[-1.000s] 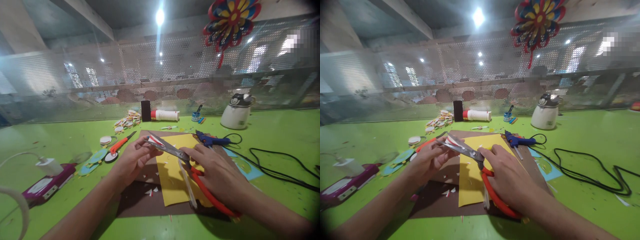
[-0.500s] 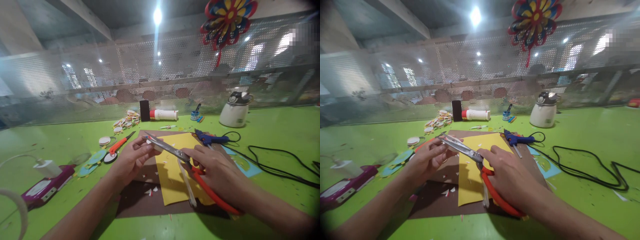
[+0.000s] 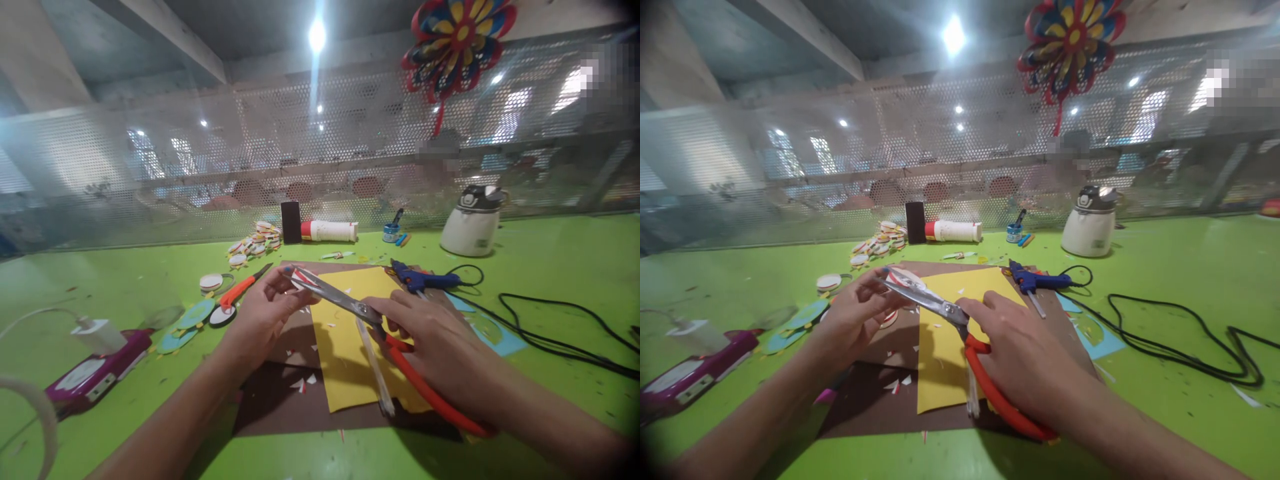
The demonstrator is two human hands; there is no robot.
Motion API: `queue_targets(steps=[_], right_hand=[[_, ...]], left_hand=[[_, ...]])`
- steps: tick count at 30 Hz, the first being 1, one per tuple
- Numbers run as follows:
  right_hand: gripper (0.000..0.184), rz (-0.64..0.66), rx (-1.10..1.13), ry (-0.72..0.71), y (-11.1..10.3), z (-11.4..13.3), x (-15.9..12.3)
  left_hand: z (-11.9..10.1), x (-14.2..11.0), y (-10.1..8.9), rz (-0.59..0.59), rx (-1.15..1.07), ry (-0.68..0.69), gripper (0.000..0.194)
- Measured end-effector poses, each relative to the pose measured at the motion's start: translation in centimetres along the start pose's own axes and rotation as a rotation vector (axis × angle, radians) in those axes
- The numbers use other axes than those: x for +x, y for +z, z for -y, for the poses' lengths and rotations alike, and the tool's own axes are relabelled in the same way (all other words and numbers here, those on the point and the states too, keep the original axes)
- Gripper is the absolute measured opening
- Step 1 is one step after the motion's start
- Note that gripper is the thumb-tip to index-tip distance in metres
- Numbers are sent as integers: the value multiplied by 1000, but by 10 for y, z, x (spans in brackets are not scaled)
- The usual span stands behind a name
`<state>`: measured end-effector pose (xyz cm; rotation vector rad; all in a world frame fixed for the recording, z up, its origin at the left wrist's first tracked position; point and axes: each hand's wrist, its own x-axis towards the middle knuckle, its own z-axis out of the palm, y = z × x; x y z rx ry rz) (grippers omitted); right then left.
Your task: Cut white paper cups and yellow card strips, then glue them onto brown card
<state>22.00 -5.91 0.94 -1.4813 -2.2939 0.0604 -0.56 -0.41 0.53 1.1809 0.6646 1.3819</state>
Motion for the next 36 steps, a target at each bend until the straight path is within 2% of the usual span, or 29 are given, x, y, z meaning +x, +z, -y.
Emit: queue_targets(steps=[6, 13, 21, 29, 36], right_hand=[[51, 31, -29, 53, -1, -1, -1], [35, 50, 16, 55, -6, -1, -1], [37, 30, 1, 22, -5, -4, -1], [29, 9, 17, 10, -3, -4, -1], [34, 20, 42, 17, -4, -3, -1]], left_hand=[[6, 3, -4, 7, 131, 108, 34], [9, 5, -10, 15, 222, 214, 40], [4, 3, -4, 3, 323, 222, 42], [5, 4, -4, -33, 312, 239, 43], [7, 4, -3, -30, 330, 249, 42]])
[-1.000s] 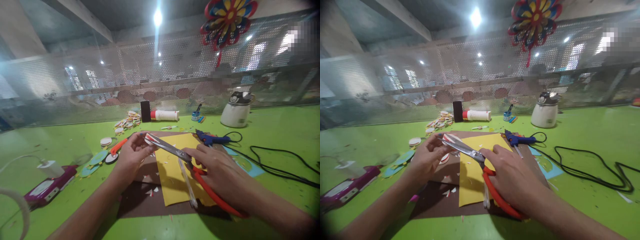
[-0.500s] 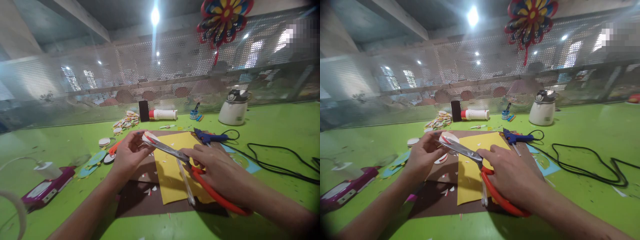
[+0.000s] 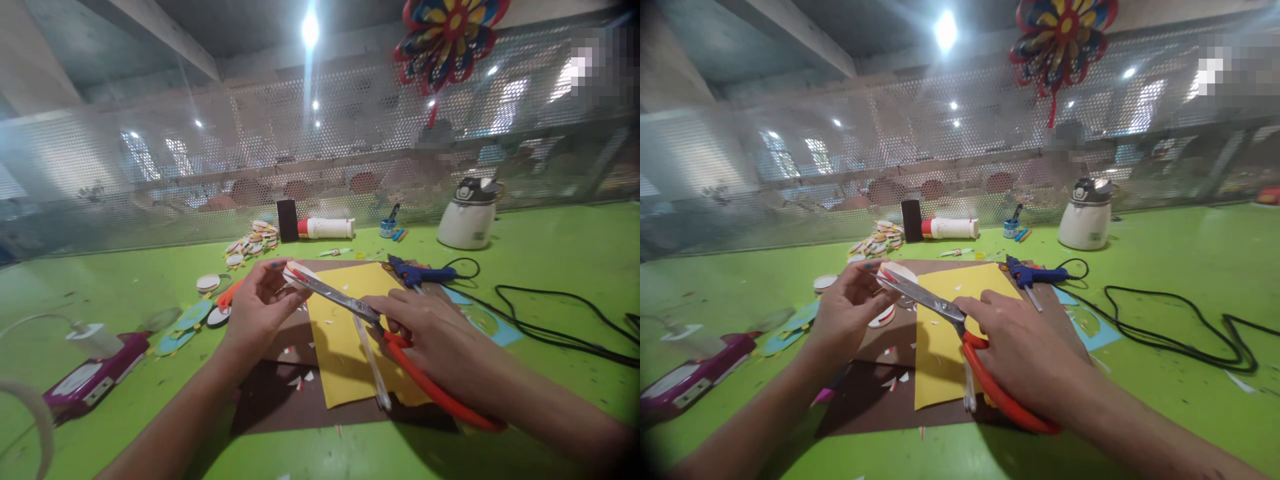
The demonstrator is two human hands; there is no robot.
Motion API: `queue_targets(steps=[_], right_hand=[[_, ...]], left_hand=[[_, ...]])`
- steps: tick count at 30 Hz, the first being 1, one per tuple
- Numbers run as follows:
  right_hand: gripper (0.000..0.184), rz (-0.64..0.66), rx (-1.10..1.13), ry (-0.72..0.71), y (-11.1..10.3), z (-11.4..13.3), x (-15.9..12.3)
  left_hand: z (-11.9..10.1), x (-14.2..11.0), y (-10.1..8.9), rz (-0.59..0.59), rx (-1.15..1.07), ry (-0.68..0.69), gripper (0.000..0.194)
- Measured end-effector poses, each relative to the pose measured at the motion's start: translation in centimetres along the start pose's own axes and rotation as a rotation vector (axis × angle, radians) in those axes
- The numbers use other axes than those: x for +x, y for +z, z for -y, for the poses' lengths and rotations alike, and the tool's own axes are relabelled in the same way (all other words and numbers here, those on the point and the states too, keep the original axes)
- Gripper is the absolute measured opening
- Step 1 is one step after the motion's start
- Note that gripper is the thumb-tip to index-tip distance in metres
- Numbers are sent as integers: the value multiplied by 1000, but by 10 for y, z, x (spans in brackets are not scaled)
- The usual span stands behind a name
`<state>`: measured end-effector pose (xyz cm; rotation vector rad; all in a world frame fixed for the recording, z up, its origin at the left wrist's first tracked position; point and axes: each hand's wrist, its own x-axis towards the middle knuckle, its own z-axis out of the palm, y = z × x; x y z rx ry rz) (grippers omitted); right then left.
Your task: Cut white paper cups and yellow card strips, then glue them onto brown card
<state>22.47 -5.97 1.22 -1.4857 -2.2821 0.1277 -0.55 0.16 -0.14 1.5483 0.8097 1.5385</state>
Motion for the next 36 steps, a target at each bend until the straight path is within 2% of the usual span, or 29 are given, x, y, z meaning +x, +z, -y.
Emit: queue_targets(steps=[6, 15, 21, 32, 36], right_hand=[[34, 10, 16, 11, 0, 1, 0], [38, -27, -4, -12, 3, 1, -3], [42, -16, 14, 1, 4, 1, -2], [45, -21, 23, 3, 5, 1, -4], [41, -43, 10, -15, 6, 0, -4]], left_hand=[[5, 1, -2, 0, -48, 33, 44], [-1, -2, 1, -25, -53, 34, 44], [-4, -4, 4, -54, -5, 1, 44], [-1, -3, 5, -64, -80, -39, 45], [-2, -4, 5, -62, -79, -51, 45]])
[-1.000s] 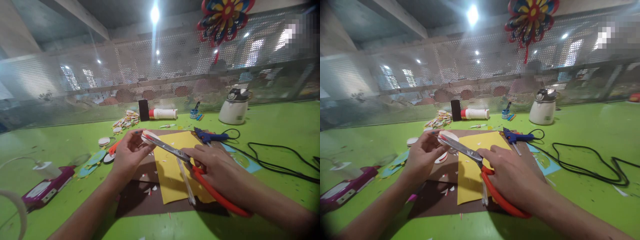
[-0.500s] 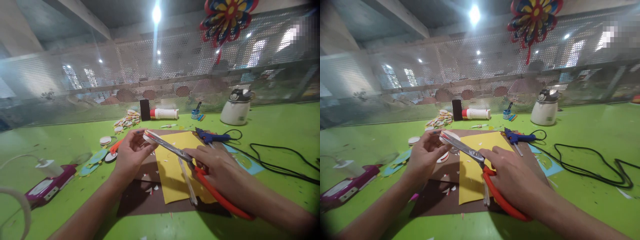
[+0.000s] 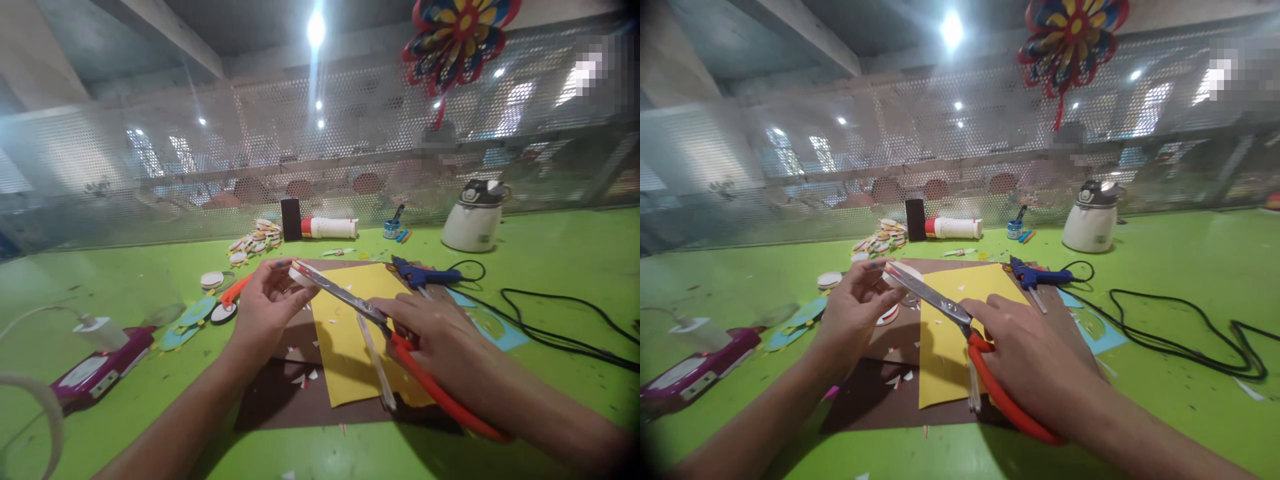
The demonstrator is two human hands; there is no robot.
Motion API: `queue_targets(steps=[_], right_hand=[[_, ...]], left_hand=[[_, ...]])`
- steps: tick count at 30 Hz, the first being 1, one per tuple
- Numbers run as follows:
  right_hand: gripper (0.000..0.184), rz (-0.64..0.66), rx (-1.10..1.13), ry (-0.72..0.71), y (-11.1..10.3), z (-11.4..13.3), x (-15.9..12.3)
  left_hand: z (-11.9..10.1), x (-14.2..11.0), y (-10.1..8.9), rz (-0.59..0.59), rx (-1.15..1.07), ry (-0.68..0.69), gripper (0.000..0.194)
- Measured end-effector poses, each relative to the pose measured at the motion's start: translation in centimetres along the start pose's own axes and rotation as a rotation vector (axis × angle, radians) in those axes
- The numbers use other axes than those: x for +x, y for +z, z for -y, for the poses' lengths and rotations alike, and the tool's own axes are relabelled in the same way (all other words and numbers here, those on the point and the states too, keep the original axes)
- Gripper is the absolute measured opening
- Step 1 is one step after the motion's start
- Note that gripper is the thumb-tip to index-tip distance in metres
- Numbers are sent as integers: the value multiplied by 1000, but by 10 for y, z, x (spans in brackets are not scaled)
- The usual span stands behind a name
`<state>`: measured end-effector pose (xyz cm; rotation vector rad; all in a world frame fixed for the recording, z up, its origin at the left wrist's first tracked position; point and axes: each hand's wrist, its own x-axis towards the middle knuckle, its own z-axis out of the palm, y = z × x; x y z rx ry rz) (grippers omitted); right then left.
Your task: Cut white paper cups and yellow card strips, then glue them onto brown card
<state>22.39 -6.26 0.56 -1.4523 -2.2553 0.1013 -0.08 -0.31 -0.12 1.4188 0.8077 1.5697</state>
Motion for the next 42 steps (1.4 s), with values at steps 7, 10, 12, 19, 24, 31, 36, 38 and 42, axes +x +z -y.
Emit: queue_targets(steps=[7, 10, 12, 19, 24, 31, 36, 38, 42], right_hand=[[37, 12, -10, 18, -4, 5, -1], [37, 17, -4, 27, -3, 4, -1], [40, 27, 7, 45, -3, 3, -1], [35, 44, -12, 39, -6, 9, -1], [37, 67, -19, 60, -7, 9, 0], [40, 52, -27, 38, -5, 3, -2], [43, 43, -25, 36, -3, -2, 0], [44, 45, -38, 36, -2, -3, 1], [48, 49, -45, 32, -2, -2, 2]], left_hand=[[-2, -1, 1, -11, 16, -19, 44], [-1, 0, 1, -6, 30, -26, 44], [0, 0, 0, -2, 33, -25, 44], [0, 0, -6, 81, -30, -95, 37], [0, 3, -10, 55, -87, -129, 32], [2, 5, -10, 63, -83, -120, 36], [-2, 5, -8, 39, -110, -141, 38], [-4, 6, -7, 49, -108, -147, 37], [-4, 6, -6, 63, -110, -142, 35]])
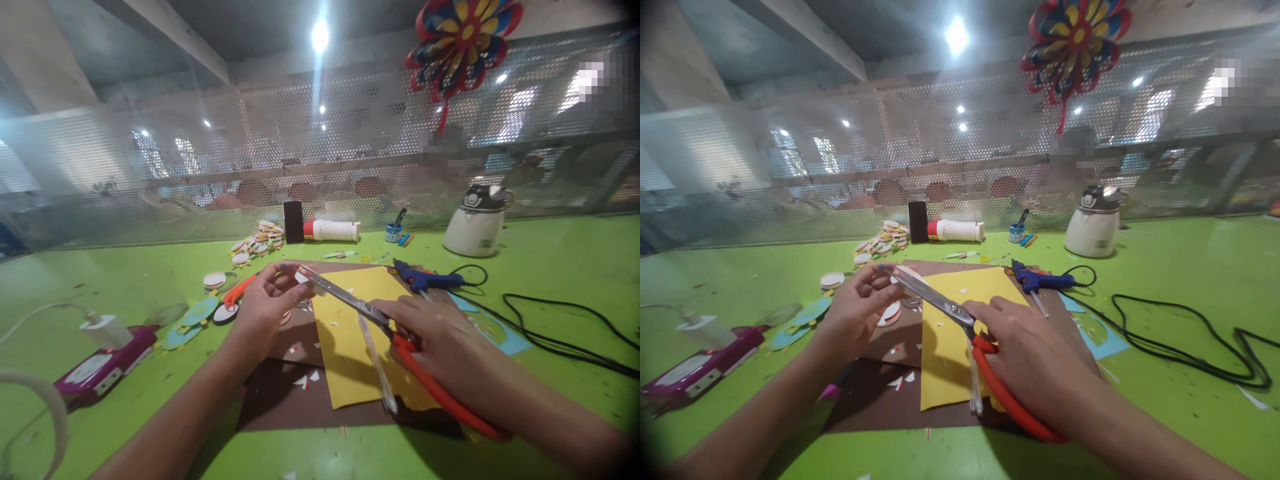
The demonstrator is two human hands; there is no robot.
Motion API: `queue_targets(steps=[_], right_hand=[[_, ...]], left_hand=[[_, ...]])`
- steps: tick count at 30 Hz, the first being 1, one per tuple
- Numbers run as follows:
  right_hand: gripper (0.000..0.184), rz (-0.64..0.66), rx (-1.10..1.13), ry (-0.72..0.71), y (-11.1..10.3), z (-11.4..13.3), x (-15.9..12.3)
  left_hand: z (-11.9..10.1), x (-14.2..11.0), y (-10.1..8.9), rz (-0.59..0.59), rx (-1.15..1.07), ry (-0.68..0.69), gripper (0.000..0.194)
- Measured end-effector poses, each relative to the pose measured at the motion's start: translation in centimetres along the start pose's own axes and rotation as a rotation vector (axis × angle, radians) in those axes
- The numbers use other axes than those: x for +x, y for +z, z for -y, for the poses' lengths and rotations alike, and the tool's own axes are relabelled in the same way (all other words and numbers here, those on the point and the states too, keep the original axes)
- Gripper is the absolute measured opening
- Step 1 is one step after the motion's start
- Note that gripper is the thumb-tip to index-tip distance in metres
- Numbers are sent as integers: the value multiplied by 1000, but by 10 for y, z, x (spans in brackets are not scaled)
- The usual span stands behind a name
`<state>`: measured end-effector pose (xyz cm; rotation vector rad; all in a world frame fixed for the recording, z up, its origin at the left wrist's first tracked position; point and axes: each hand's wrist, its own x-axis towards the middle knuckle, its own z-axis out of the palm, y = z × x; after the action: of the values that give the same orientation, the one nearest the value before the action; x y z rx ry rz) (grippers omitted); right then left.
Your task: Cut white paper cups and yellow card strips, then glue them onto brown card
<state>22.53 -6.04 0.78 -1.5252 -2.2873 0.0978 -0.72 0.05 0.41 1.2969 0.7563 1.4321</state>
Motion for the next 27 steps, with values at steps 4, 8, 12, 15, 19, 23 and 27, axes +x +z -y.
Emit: queue_targets(steps=[4, 8, 12, 15, 19, 23, 27], right_hand=[[49, 2, 8, -4, -1, 2, 0], [47, 5, 14, -7, 0, 1, -1], [47, -11, -21, 4, 2, 0, -1], [46, -8, -30, 16, 3, 1, -1], [49, -12, 1, 22, 2, 2, -1], [50, 3, 34, 13, 3, 1, -2], [50, 13, 23, 20, 4, 0, -2]], left_hand=[[3, 0, -1, 3, 10, 14, 35], [4, 0, -2, -3, 30, 37, 35], [3, -1, 0, -9, 40, 44, 37], [3, -2, 1, 11, 39, 45, 36], [3, -2, 1, 27, 16, 36, 33], [2, -2, 2, 34, 5, 24, 32], [3, -2, 1, 23, 18, 20, 33]])
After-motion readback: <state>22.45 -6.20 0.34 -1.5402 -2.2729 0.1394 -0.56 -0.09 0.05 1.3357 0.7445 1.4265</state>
